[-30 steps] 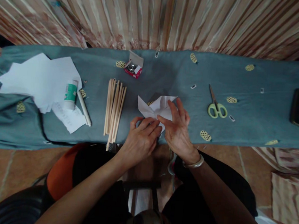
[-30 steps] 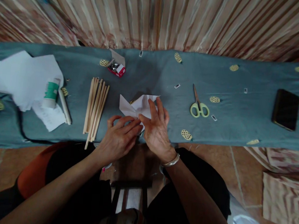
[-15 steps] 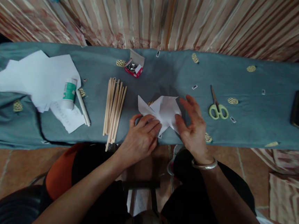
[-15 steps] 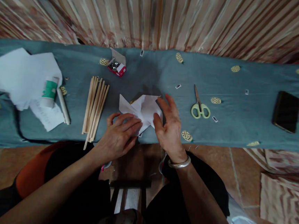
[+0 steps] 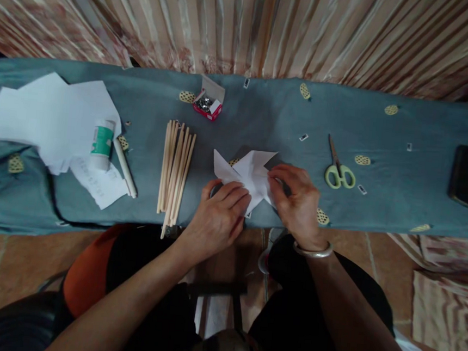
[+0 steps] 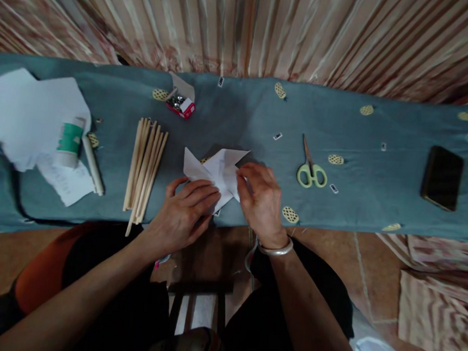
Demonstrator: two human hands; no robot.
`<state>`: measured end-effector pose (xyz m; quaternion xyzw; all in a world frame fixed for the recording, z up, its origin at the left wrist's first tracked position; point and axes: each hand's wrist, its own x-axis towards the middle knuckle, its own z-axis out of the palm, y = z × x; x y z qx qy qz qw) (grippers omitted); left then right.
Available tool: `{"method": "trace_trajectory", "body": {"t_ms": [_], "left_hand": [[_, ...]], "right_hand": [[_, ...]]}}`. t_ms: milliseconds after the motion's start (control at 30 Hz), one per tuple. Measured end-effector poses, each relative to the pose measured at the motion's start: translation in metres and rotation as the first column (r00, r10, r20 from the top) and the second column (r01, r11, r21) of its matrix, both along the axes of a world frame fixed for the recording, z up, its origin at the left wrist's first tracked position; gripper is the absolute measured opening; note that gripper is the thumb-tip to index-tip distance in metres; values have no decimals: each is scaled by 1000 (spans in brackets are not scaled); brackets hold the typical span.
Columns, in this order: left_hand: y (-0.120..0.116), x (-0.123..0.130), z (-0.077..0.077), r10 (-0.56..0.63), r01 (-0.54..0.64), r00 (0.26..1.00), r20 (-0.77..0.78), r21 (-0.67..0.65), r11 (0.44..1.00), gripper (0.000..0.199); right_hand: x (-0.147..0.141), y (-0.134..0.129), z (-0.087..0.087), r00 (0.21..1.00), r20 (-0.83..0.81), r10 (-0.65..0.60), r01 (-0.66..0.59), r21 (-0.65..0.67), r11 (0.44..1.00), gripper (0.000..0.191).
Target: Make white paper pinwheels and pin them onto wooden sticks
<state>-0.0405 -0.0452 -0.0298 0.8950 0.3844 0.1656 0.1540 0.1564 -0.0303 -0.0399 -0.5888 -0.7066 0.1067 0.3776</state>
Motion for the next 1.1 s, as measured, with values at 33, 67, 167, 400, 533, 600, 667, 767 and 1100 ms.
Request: {"method": "trace_trajectory", "body": {"t_ms": [33,67,167,400,533,600,667,767,1100], "left_hand": [[0,0,0,-1,1,1000,0,-3,1000,34],[0,0,0,-2,2,1000,0,-6,1000,34],[0,0,-1,-4,4,1000,7,-11,1000,35],[0,1,0,2,-2,1000,17,-19,1000,35],[0,1,1,5,-4,1000,19,-29,1000,35],[0,1,1,3,-2,1000,20,-31,1000,35],[0,1,1,-1,1,1000,18,-29,1000,35],[0,0,1,-4,5,1000,18,-21,1000,35],[1,1,1,-19,19,1000,0,2,1000,33]], "right_hand": [[-1,-1,0,999,46,25,-26,22,999,15],[-2,-3,1,995,89,48,-51,40,998,15],[-3,-7,0,979,184,87,-101,66,993,17],[-2,-10,-4,960,258,106,-120,38,992,18],[-3,-11,-3,956,270,114,-124,19,992,19],[-3,-11,-2,950,292,114,-122,11,992,20],[-3,-11,-3,946,305,112,-121,10,993,20],[-2,-11,-4,948,299,107,-112,2,994,20],[-1,-11,-4,939,322,121,-124,-13,992,18]]}}
